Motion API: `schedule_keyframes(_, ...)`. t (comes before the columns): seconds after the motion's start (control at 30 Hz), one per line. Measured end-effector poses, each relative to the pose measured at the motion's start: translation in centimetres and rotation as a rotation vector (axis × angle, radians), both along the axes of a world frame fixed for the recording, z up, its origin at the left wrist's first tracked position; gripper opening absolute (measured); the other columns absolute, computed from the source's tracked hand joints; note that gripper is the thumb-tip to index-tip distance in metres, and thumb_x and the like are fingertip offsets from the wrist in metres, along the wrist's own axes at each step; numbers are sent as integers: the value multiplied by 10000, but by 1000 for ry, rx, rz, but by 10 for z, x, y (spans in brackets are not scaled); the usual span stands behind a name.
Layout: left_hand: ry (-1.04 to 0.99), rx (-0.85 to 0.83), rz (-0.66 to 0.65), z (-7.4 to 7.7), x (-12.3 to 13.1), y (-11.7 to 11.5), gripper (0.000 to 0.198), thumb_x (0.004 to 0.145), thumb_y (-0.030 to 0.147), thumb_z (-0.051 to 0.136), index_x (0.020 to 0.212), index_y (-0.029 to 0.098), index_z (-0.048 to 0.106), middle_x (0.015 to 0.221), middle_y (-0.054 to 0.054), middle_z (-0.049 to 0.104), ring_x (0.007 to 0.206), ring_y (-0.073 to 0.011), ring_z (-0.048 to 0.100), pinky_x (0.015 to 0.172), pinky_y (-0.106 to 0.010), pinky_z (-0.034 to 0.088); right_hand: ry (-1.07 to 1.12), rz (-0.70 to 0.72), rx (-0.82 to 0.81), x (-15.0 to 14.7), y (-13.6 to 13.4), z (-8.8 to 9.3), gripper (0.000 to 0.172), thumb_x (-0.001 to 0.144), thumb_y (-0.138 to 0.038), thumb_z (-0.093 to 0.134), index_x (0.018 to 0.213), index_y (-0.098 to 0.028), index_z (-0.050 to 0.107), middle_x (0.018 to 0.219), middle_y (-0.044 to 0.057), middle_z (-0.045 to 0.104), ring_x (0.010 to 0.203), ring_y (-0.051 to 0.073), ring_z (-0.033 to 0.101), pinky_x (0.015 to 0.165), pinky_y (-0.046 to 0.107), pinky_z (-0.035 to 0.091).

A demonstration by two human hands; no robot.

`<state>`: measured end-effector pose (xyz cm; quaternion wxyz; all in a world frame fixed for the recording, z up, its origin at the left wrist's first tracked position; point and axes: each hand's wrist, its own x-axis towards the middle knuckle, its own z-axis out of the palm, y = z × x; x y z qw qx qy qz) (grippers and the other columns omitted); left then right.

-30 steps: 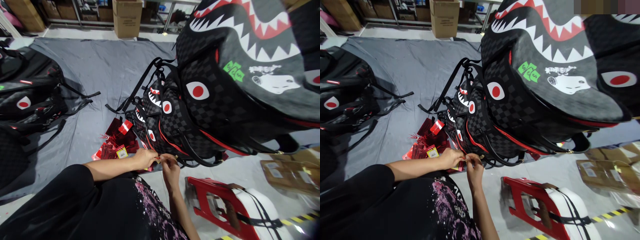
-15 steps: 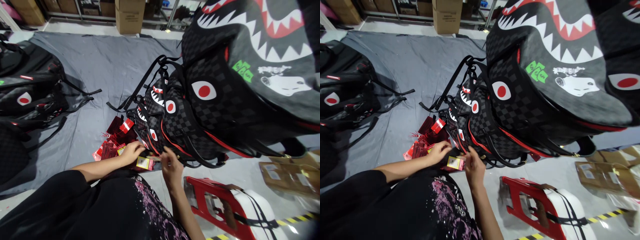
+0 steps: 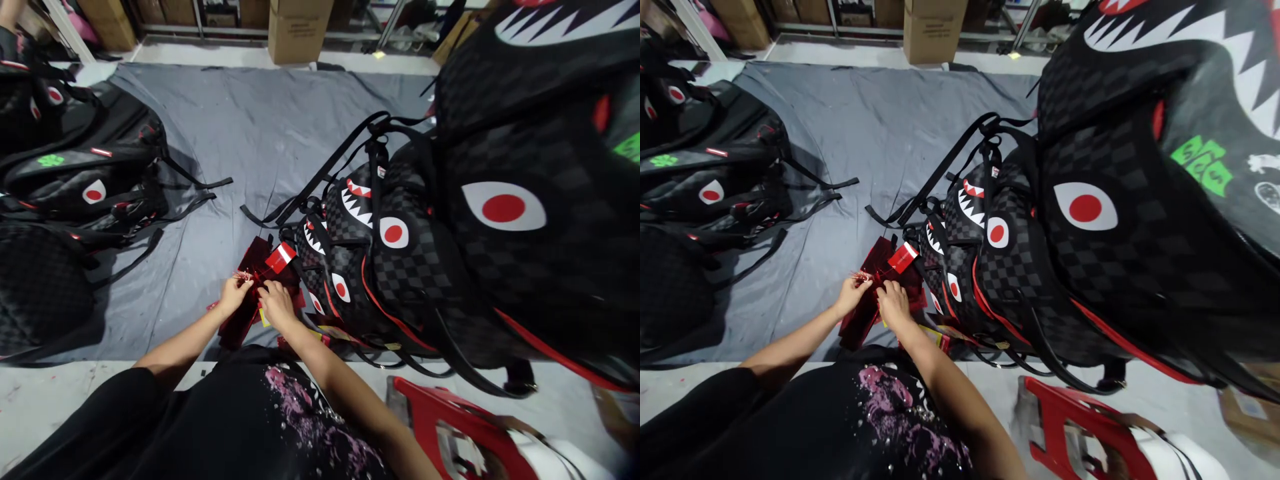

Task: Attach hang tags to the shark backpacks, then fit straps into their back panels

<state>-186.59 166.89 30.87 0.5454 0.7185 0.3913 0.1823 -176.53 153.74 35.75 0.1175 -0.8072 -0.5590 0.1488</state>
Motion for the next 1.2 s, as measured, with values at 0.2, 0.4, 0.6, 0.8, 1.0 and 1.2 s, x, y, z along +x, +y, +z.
schedule_keyframes(0.2,-45,-86,-95,-10,7,-23,247,830,376,609,852,148,702,842,-50,730,804,-189,661,777,-290,498,-18,-154,-69,3,-14,-18,169,924,-243,571,1029,-179,687,1212,134,604,1118,285,477,919,411,420)
schedule_keyframes(0.4,-67,-69,-174,1,12,-32,189,836,323,587,878,167,684,896,-45,721,867,-190,652,850,-306,477,-16,-169,-31,15,-29,-13,243,979,-214,468,1115,-199,668,1143,93,636,1035,225,516,916,351,392)
schedule_keyframes(0.6,-75,-13,-246,13,8,-35,188,860,322,562,895,169,666,928,-56,710,905,-193,648,892,-326,478,-11,-80,29,37,-17,-13,283,967,-154,467,1103,-220,706,1242,102,619,1123,238,488,957,385,357)
schedule_keyframes(0.8,-78,-7,-291,15,6,-31,210,881,332,550,935,165,666,966,-68,704,945,-192,649,925,-337,481,27,6,76,44,-18,-15,224,940,-167,548,1087,-219,709,1222,72,639,1133,217,494,955,366,366)
schedule_keyframes(1.0,-67,27,-240,15,11,-40,201,871,324,555,943,160,646,971,-74,693,941,-192,642,923,-348,485,32,-25,125,46,-22,-10,195,952,-169,531,914,-169,723,1086,78,685,1055,219,521,975,380,348)
schedule_keyframes(1.2,-25,73,-146,8,14,-27,220,877,339,512,949,154,606,936,-79,682,899,-190,646,892,-350,506,32,-276,205,57,-36,4,248,930,-112,506,801,-154,714,881,95,687,929,225,551,930,387,394)
